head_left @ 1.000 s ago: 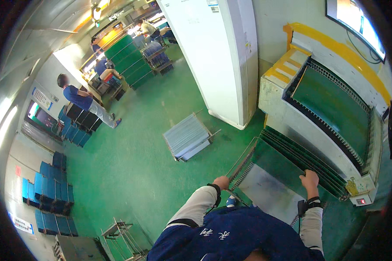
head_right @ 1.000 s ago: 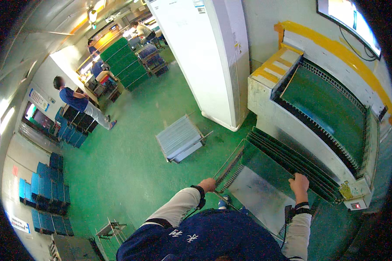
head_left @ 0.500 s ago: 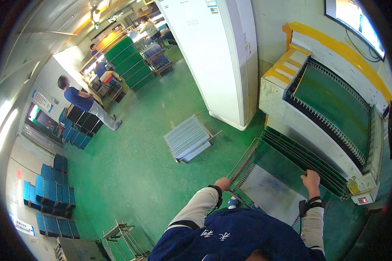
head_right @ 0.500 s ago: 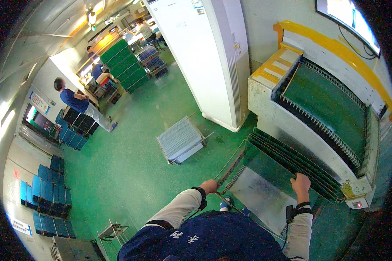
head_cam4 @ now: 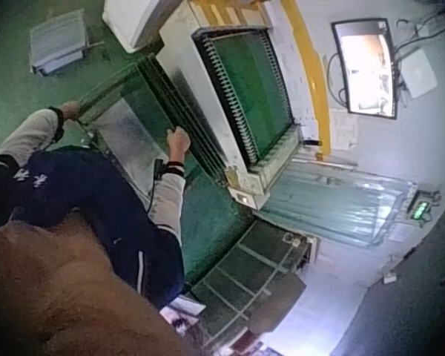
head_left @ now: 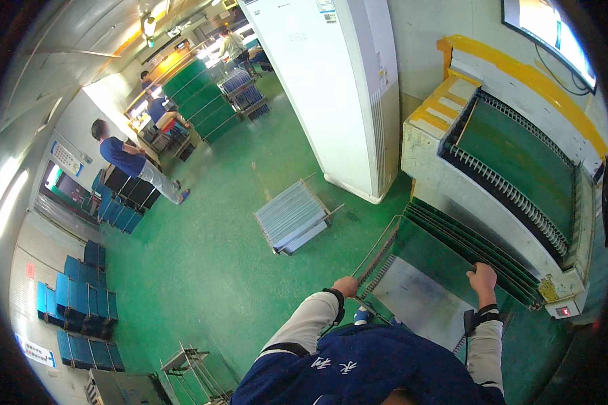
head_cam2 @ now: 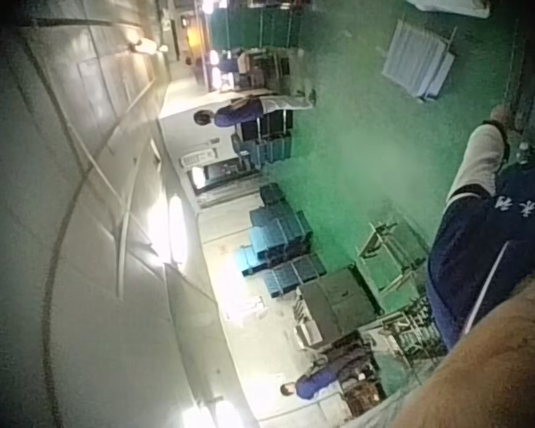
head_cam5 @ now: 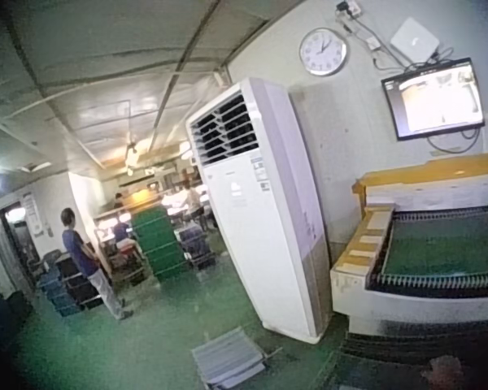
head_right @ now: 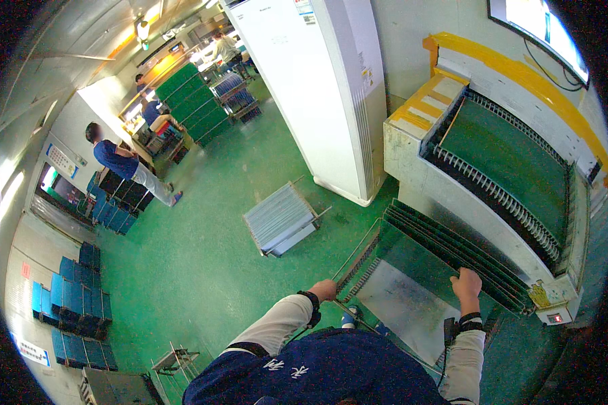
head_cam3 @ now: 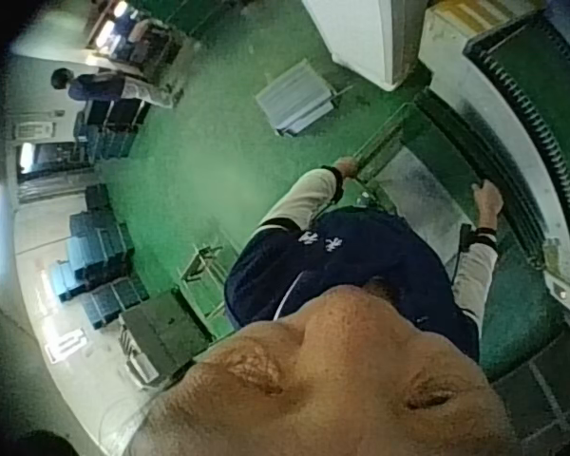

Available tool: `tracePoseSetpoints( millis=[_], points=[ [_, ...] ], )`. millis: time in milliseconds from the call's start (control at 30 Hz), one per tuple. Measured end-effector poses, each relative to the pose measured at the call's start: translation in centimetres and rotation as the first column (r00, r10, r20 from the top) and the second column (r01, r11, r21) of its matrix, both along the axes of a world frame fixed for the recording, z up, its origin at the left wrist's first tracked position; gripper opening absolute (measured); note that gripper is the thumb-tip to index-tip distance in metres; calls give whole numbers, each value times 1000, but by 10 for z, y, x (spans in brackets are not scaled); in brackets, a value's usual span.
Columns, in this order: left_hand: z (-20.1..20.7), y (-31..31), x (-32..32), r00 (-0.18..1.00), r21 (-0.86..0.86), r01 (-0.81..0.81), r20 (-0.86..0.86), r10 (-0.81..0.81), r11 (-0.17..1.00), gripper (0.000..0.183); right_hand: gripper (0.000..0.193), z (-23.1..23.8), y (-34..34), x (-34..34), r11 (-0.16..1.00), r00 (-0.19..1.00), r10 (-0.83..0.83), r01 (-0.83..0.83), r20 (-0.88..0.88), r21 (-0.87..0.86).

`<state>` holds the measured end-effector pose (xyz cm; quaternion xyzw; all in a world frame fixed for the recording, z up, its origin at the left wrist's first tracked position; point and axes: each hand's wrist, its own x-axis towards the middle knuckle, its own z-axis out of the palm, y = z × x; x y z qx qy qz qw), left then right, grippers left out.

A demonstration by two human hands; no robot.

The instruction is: Placing printed circuit boards into a processing machine and organizing them in racks on a fabrication floor.

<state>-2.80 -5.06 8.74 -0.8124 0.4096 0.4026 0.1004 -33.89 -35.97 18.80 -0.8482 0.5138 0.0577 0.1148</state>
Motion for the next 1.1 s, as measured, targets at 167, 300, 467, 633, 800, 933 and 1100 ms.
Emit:
tracePoseSetpoints(
  millis=[167, 300, 467, 633, 800, 933, 1100],
  points=[
    [-35, 7, 5, 998, -36, -39, 38, 40, 999, 30, 40, 7, 0, 6, 1000, 1000, 4, -4, -6, 5],
    [-42, 7, 6, 999, -39, -47, 17, 48, 998, 30, 41, 6, -2, 5, 1000, 1000, -7, 7, -16, -1],
    [-37, 6, 5, 998, -51, -59, 11, 59, 997, 29, 40, 5, -2, 5, 1000, 1000, -26, 26, 5, -7],
    [-33, 7, 4, 998, -64, -57, 11, 58, 996, 27, 38, 12, -1, 8, 1000, 999, -9, 9, -32, 14],
    [-37, 8, 6, 998, -82, -68, -7, 68, 994, 27, 34, 8, -2, 6, 1000, 1000, -2, 2, -10, -8],
    [-31, 6, 3, 997, -74, -75, 1, 75, 994, 27, 33, 12, -1, 7, 1000, 1000, -11, 11, -7, 4],
    [-50, 8, 9, 999, -61, -32, 14, 33, 998, 28, 32, 6, -2, 7, 1000, 1000, -2, 2, 2, -16]
  ],
)
